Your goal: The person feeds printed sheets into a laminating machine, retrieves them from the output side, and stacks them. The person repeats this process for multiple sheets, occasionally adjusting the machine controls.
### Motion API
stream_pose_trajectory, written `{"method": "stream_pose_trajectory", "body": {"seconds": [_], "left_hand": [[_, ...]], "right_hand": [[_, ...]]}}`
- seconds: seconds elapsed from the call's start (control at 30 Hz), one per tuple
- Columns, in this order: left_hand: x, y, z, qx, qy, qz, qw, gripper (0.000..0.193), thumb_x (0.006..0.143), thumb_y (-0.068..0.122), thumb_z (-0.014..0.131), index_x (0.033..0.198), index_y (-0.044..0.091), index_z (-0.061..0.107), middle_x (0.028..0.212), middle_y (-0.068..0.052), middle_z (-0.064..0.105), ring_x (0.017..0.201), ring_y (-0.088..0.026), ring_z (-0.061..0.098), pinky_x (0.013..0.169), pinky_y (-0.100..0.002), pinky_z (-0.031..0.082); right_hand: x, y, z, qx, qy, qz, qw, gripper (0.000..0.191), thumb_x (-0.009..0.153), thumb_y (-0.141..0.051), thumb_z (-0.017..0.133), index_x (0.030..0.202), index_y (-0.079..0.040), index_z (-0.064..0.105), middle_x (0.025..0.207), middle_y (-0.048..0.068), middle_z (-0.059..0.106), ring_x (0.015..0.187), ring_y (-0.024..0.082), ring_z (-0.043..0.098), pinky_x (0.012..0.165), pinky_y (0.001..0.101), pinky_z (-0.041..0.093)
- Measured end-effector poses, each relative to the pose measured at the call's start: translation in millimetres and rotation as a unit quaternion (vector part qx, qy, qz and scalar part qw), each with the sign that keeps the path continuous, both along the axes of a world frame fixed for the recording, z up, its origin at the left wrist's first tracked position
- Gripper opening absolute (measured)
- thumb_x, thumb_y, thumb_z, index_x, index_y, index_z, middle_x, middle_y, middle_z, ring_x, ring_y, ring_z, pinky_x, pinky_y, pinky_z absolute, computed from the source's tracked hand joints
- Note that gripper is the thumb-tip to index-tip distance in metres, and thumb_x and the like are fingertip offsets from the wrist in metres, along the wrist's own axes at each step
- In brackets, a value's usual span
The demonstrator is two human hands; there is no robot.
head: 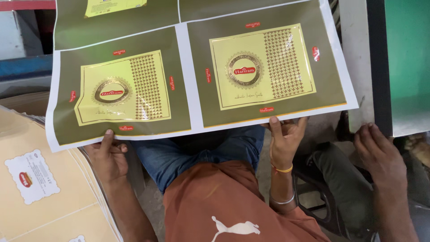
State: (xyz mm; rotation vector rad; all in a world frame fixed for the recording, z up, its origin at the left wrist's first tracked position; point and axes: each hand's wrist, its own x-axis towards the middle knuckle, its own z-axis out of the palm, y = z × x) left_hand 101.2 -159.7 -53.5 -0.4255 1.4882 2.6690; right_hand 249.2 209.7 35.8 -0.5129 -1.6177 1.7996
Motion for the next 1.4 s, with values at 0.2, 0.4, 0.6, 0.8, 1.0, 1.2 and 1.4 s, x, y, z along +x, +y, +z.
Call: {"method": "stream_pose_trajectory", "body": {"seconds": [0.2,0.4,0.6,0.8,1.0,1.2,1.4], "left_hand": [[-0.4,-1.3,-1.1,-0.002,-0.010,0.001,1.000,0.045,0.103,-0.001,0.066,0.142,0.007,0.045,0.106,-0.007,0.068,0.073,-0.014,0.065,0.053,-0.026,0.049],[1.3,-0.9,-0.5,-0.003,-0.007,-0.001,1.000,0.041,0.103,-0.002,0.066,0.138,0.006,0.046,0.102,-0.007,0.068,0.074,-0.014,0.065,0.052,-0.027,0.049],[1.7,-0.2,-2.1,0.000,-0.009,0.011,1.000,0.048,0.101,-0.002,0.066,0.143,0.009,0.043,0.105,-0.007,0.067,0.075,-0.013,0.065,0.051,-0.026,0.049],[1.3,-3.5,-5.1,0.004,0.001,0.010,1.000,0.048,0.104,-0.004,0.066,0.144,0.005,0.042,0.106,-0.010,0.066,0.075,-0.014,0.064,0.052,-0.027,0.049],[0.5,-5.8,-3.5,0.023,0.011,0.010,1.000,0.057,0.103,-0.004,0.064,0.152,0.006,0.036,0.109,-0.013,0.067,0.074,-0.015,0.066,0.051,-0.025,0.049],[1.0,-5.6,-3.4,0.012,0.007,0.013,1.000,0.057,0.102,-0.004,0.064,0.151,0.007,0.036,0.109,-0.012,0.068,0.074,-0.015,0.067,0.050,-0.025,0.050],[0.5,-7.6,-7.9,0.017,0.014,0.014,1.000,0.049,0.105,-0.005,0.063,0.147,0.004,0.040,0.110,-0.014,0.068,0.072,-0.017,0.066,0.051,-0.027,0.049]], "right_hand": [[-1.1,-0.1,0.4,-0.007,-0.003,-0.003,1.000,0.084,0.105,0.001,0.062,0.168,-0.004,0.007,0.120,0.014,0.068,0.102,0.019,0.071,0.086,0.0341,0.065],[-2.5,3.9,-1.2,-0.066,0.015,0.003,0.998,0.087,0.104,0.001,0.063,0.169,-0.004,0.006,0.116,0.013,0.068,0.098,0.018,0.071,0.083,0.0336,0.064],[1.7,-1.0,-0.8,-0.020,0.003,-0.009,1.000,0.087,0.104,0.003,0.063,0.170,-0.005,0.007,0.115,0.013,0.067,0.098,0.018,0.070,0.083,0.0333,0.063],[9.3,-5.9,-2.9,0.026,-0.010,-0.018,0.999,0.087,0.102,0.006,0.064,0.167,-0.004,0.007,0.113,0.012,0.067,0.091,0.018,0.068,0.081,0.0337,0.061],[16.0,-6.0,-6.6,0.076,-0.014,-0.008,0.997,0.080,0.104,0.007,0.064,0.167,-0.004,0.014,0.109,0.013,0.067,0.089,0.020,0.069,0.082,0.0332,0.059],[19.5,-8.2,-6.3,0.085,-0.017,-0.010,0.996,0.083,0.104,0.009,0.064,0.167,-0.005,0.012,0.112,0.013,0.066,0.088,0.019,0.068,0.083,0.0328,0.058],[19.0,-5.0,-8.3,0.073,0.006,0.008,0.997,0.084,0.103,0.009,0.064,0.166,-0.007,0.011,0.119,0.014,0.065,0.093,0.021,0.068,0.082,0.0353,0.060]]}}
